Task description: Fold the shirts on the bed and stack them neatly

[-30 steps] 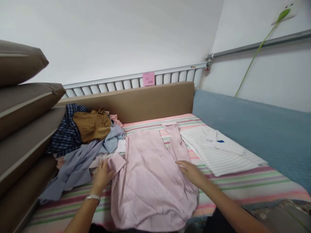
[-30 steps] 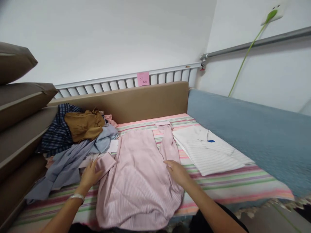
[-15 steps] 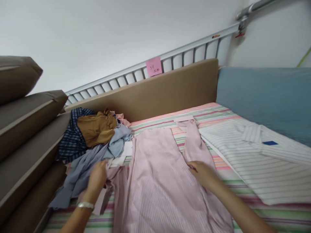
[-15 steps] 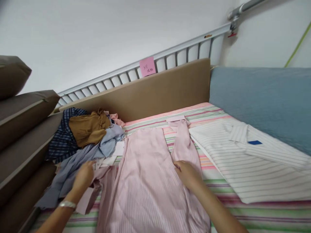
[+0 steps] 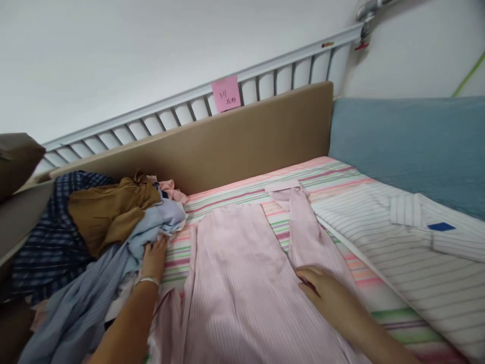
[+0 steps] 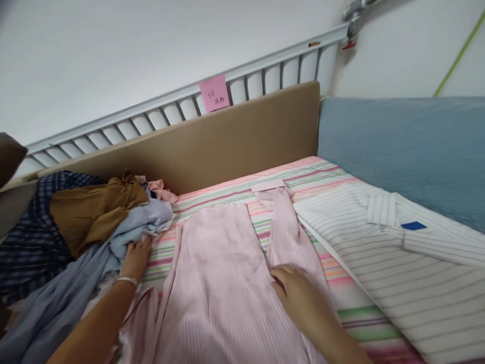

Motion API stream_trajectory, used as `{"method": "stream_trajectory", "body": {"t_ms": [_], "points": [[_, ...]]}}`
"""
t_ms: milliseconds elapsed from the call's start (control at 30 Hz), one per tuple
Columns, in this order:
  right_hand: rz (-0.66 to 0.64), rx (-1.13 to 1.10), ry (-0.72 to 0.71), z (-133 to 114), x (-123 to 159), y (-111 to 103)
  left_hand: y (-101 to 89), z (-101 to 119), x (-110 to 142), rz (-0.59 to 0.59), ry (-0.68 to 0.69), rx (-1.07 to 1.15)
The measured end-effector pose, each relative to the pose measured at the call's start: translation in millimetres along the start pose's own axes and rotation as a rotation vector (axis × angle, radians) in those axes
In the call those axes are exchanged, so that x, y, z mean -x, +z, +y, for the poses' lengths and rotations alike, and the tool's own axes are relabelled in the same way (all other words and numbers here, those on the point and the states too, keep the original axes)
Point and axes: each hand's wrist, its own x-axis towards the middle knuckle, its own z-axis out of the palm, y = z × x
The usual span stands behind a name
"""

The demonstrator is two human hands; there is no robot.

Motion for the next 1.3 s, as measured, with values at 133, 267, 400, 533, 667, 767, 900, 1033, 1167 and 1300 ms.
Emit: {"method": "stream_trajectory", "body": {"t_ms": [133, 267, 400, 533, 667, 767, 900, 1033, 1167, 1300], "points": [[-0.009, 0.003, 0.011, 0, -1, 1, 6.4, -5, -9, 0.001, -0.067, -0.042], [-0.012, -0.006, 0.018, -4, 1, -1, -10.3, 17, -4, -0.007, -0.067, -0.073], [0.003, -0.021, 0.008, -9, 6, -4, -36.0, 73, 11, 0.091, 0.024, 0.031], [0.016, -0.036, 0.002, -11, 9, -5, -29.4, 116, 17, 0.104, 0.257, 0.340], [0.011, -0.032, 0.007, -11, 9, -5, -2.8, 83, -2, 0.058, 0.079, 0.382], [0.006, -0.023, 0.013, -11, 8, -5, 1.6, 48, -17, 0.041, 0.033, 0.372], [0.002, -0.016, 0.017, -10, 8, -4, -21.8, 80, -19, 0.079, 0.015, 0.380], [-0.002, -0.020, 0.018, -11, 9, -4, -53.8, 169, -20, 0.055, 0.326, 0.549], [-0.005, -0.012, 0.037, -13, 8, -6, -77.0, 207, -60, -0.060, 0.270, 0.595], [-0.002, -0.048, 0.052, -15, 8, -9, -94.8, 210, -98, -0.118, 0.168, 0.600]]}}
